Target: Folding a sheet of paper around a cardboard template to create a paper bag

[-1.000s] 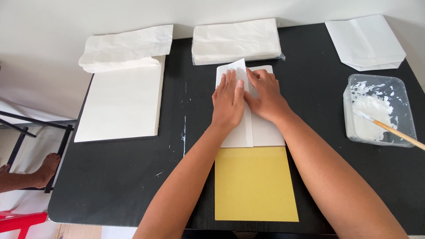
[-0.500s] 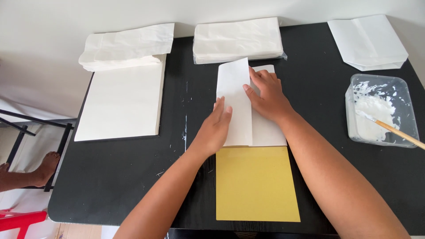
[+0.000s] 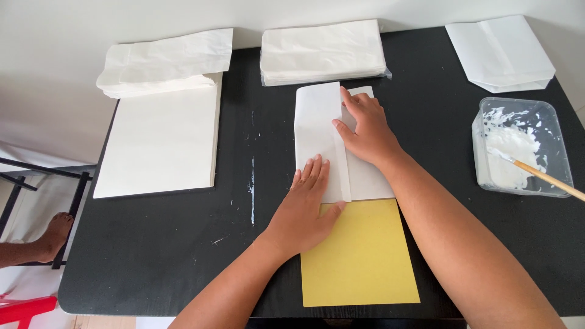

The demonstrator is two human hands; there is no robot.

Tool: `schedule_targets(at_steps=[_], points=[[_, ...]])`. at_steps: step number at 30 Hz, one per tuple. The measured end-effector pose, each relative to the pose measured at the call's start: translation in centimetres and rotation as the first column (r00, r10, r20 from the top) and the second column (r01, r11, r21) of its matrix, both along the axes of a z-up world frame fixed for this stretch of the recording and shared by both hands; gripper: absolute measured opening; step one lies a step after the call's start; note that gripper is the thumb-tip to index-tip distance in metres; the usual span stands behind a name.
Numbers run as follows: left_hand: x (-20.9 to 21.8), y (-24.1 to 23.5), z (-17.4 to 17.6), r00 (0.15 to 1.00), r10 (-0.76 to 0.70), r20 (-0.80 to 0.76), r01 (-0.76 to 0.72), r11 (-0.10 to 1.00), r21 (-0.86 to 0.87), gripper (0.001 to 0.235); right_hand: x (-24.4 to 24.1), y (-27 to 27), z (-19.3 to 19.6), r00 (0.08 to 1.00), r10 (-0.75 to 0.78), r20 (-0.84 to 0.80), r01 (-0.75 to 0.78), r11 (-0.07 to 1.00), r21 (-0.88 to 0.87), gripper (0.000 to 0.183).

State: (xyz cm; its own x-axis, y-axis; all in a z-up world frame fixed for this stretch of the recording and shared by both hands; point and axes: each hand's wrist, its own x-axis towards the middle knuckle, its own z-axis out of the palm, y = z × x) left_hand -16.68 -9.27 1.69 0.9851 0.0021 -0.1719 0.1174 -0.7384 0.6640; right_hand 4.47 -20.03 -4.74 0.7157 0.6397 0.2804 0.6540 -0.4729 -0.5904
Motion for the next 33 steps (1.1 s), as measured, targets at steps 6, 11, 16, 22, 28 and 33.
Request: schedule_targets(at_steps=[6,11,16,22,28,33], points=[[-0.1,-1.0,-1.2,1.000,-0.020,-0.009,0.022,0.977,0.211,0.096,-0.3,0.4,0.3,0.999,-0.050,-0.008,0.050,0.997,-0.061,0.061],[-0.3,-1.6,-2.2,0.998,-0.060,0.036,0.042,0.927,0.373,0.110,-0.8,0.4,0.6,0.998,-0.066,0.008,0.067,0.992,-0.111,0.062],[-0.1,-1.9,-2.8,0.997,-0.059,0.050,0.032,0.905,0.425,0.112,-1.8,0.2,1.6,0.999,-0.037,0.037,0.042,0.989,-0.142,0.062],[-0.1,-2.1,-3.5,0.996,-0.053,0.069,0.013,0.874,0.486,0.113,-2.2,0.1,1.5,0.995,-0.007,0.099,0.022,0.988,-0.153,0.062],[-0.1,-2.1,-3.5,0.996,-0.062,0.057,0.023,0.848,0.530,0.113,-2.0,-0.9,2.2,0.989,-0.035,0.147,0.052,0.993,-0.110,0.054],[0.1,-2.1,-3.1,0.998,-0.065,0.023,0.044,0.857,0.514,0.112,-3.3,-3.7,6.2,0.995,-0.058,-0.077,0.032,0.952,-0.303,0.054]])
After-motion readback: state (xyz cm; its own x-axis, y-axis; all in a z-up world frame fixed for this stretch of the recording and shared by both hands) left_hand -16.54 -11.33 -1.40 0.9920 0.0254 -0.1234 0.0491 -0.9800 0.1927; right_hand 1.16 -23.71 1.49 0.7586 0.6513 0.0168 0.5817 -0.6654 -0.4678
